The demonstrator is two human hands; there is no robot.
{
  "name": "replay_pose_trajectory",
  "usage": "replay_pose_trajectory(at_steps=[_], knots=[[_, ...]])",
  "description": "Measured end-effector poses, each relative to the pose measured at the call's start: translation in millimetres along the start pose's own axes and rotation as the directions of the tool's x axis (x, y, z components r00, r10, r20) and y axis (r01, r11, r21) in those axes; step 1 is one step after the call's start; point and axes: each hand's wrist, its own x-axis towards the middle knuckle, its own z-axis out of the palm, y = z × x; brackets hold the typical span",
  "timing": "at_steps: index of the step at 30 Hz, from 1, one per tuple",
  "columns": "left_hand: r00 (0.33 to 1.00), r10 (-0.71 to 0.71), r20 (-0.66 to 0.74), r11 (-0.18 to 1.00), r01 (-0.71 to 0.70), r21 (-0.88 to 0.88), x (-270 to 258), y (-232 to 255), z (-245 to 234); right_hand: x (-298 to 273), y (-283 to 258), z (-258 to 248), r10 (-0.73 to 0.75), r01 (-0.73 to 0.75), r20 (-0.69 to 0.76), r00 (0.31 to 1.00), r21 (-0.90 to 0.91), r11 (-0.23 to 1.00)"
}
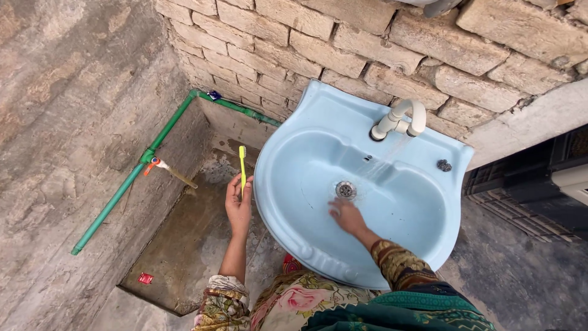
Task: Scrubbing an outdoor utility sink with a toothbrush and cleaning an adjacent brick alleyway with a squeegee and water.
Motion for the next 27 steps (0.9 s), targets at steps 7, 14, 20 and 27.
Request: replay_pose_trajectory(at_steps=[7,14,20,27], knots=[[0.999,-0.043,0.014,0.998,0.042,0.037,-27.3,0.4,9.0,99.3,61.5,-111.7,0.369,-0.007,0.105,0.924,0.966,-0.258],[0.993,-0.115,-0.007,0.991,0.115,0.069,-37.8,0.4,12.2,88.2,73.7,-119.3,0.228,0.156,0.022,0.973,0.664,-0.732],[0.993,-0.121,-0.017,0.989,0.122,0.088,-40.9,3.5,22.8,18.4,-54.5,-146.1,0.081,-0.324,0.322,0.943,0.946,0.02],[0.993,-0.118,-0.004,0.988,0.118,0.099,-45.5,14.7,18.6,100.7,60.3,-104.2,0.295,0.143,0.107,0.95,0.689,-0.71]])
